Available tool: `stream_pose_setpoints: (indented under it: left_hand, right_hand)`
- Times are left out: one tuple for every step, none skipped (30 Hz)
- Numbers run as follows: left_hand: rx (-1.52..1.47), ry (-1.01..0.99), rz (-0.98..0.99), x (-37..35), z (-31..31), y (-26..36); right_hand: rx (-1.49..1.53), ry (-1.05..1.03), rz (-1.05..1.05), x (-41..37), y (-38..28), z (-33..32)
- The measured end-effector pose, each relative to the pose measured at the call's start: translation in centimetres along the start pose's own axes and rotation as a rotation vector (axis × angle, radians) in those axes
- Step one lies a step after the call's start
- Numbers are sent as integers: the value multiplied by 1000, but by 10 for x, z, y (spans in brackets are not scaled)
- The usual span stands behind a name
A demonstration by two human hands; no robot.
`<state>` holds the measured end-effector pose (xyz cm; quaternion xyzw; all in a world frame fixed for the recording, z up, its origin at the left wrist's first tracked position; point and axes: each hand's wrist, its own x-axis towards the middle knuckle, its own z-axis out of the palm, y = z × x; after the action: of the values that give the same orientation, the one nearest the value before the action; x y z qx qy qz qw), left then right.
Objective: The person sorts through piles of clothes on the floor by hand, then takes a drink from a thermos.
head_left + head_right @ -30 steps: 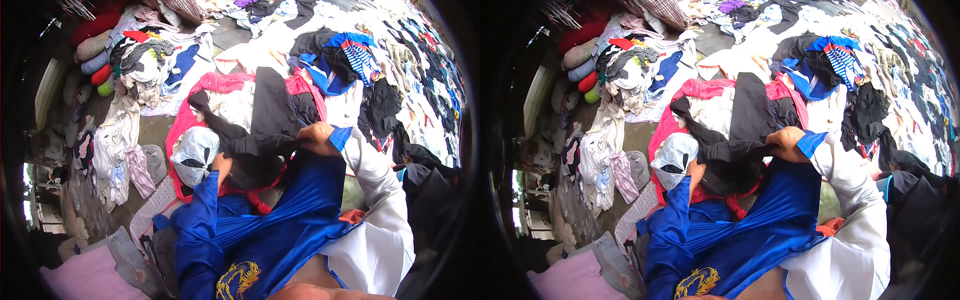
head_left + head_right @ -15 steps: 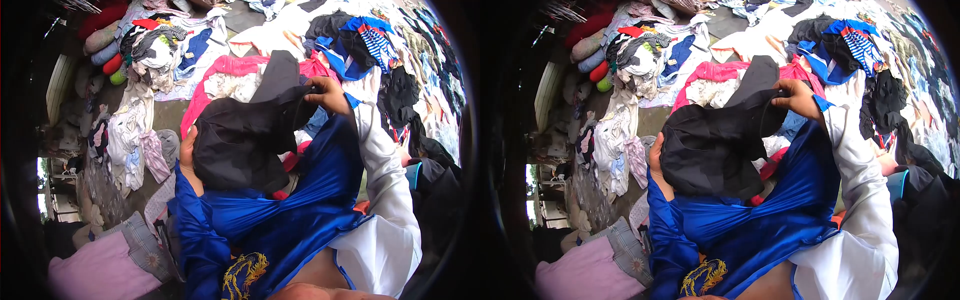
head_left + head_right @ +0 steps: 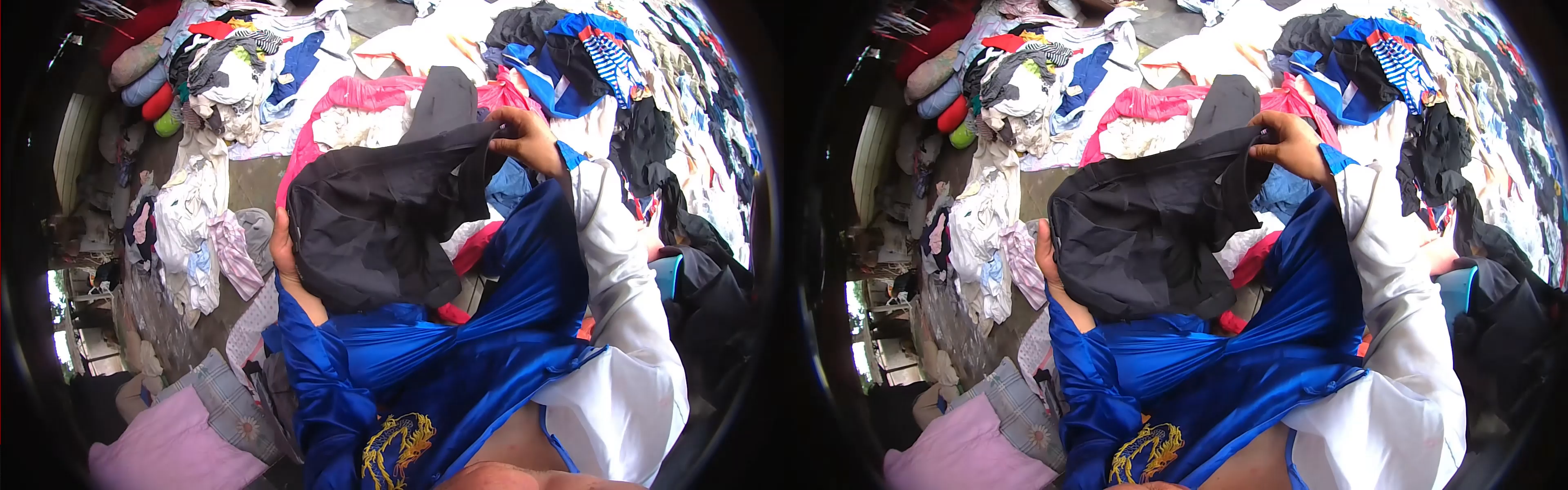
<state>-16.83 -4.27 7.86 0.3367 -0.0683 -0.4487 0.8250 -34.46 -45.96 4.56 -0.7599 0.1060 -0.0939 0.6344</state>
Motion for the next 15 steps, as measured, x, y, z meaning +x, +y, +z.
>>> stream_pose_setpoints:
  left_hand:
    - [5,1,1,0,-2,0]
    - [9,2,3,-2,-5,0]
    - [13,4,6,-4,-8,0]
    - [26,-43,-1,-6,-13,0]
    - [40,-90,-6,-8,-17,0]
    - [69,-96,13,-10,-20,-1]
    - [99,-102,31,-12,-22,-2]
    - [142,-66,72,-14,-16,-5]
    - [186,-32,112,-15,-9,-8]
    - [265,-29,74,-19,0,-11]
    - [344,-27,34,-23,17,-15]
    - [423,-27,-7,-24,31,-18]
    - [591,-96,-135,-21,40,-20]
    - [880,-136,-181,-15,47,-32]
    - [1168,-179,-223,-11,54,-48]
  right_hand:
    - [-56,3,2,0,3,-1]
    - [-82,0,5,0,3,0]
    - [-109,-4,6,-2,-1,2]
    - [-135,-9,7,-4,-5,4]
    - [-189,-31,19,-6,-11,6]
    - [-243,-53,30,-9,-18,6]
    - [-299,-75,40,-12,-24,7]
    - [-412,-139,23,-15,-30,8]
    - [-525,-203,7,-18,-36,9]
    - [-639,-267,-9,-23,-38,11]
    - [-615,-317,0,-30,-35,17]
    - [-689,-399,-43,-35,-26,24]
    - [-767,-476,-86,-40,-17,30]
    - [-791,-570,-85,-45,-15,37]
    - [-813,-662,-80,-50,-15,46]
